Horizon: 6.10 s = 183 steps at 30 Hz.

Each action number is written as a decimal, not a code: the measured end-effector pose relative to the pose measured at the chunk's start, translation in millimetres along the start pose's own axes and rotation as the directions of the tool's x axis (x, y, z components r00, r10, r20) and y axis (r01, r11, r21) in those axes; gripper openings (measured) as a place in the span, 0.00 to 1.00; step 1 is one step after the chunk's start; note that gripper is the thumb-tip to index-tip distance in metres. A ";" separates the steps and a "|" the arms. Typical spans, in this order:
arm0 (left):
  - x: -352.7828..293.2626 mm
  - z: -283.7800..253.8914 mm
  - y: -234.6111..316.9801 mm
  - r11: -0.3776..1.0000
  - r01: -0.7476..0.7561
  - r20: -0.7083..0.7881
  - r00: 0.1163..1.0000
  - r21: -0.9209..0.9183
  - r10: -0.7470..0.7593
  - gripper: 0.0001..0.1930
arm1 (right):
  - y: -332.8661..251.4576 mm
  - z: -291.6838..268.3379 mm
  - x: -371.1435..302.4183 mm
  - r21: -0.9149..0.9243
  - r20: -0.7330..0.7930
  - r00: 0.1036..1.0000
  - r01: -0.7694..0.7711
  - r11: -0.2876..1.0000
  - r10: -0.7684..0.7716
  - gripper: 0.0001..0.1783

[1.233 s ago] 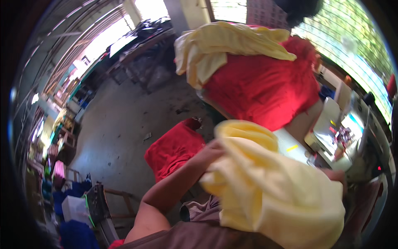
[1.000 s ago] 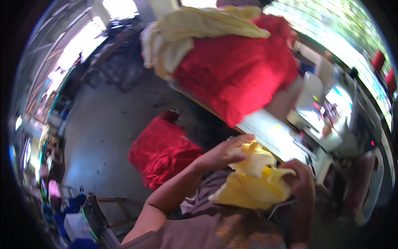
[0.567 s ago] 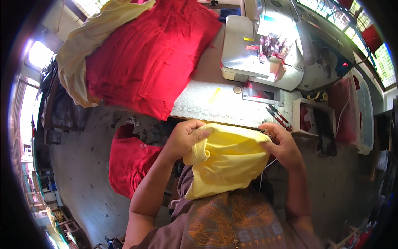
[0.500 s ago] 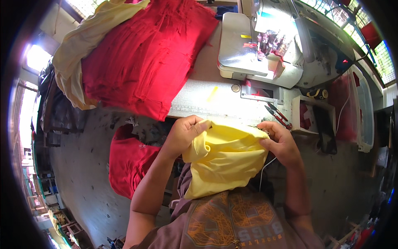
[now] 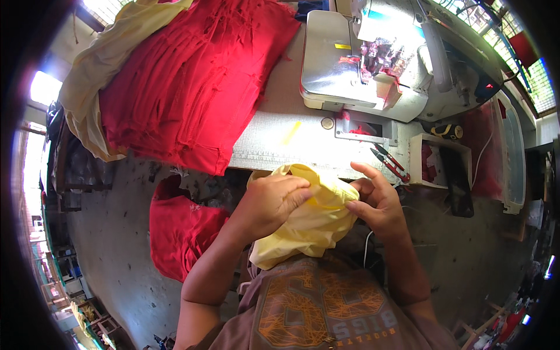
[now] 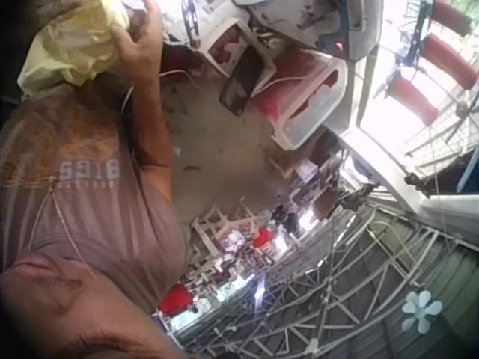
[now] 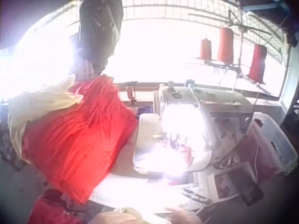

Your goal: The person holds a yellow piece of fabric and uses scissors to trim loose threads and edges. The person repeatedly cuts small pieces of thread from the fabric and discards them while working at a sewing station.

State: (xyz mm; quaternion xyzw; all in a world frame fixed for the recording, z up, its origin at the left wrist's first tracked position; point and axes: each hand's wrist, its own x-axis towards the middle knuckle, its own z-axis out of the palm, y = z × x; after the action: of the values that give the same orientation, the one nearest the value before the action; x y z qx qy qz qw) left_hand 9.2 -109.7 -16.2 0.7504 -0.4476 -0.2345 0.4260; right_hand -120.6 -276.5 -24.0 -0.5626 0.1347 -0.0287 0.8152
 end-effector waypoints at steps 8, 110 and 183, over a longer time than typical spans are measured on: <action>0.1 16.0 0.5 0.671 0.365 0.254 0.931 -0.645 -0.262 0.19 | 11.9 8.2 -4.5 -0.140 0.019 0.998 0.066 0.988 -0.064 0.31; 15.5 -78.8 -50.3 0.794 0.433 0.368 0.885 -0.428 -0.284 0.12 | 6.1 -56.7 -22.7 -0.032 -0.217 0.965 -0.160 0.987 0.149 0.08; 24.0 -46.3 -22.6 0.889 0.356 0.328 0.909 -0.289 -0.257 0.07 | -8.5 -65.0 -54.6 -0.355 -0.325 0.921 0.093 0.930 -0.216 0.05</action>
State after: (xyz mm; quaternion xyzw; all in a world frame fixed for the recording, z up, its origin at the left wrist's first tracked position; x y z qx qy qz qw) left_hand 65.6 -105.4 -10.3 0.6855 -0.3303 -0.4775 0.4393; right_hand -188.5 -327.9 -27.4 -0.6864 0.2385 -0.1724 0.6650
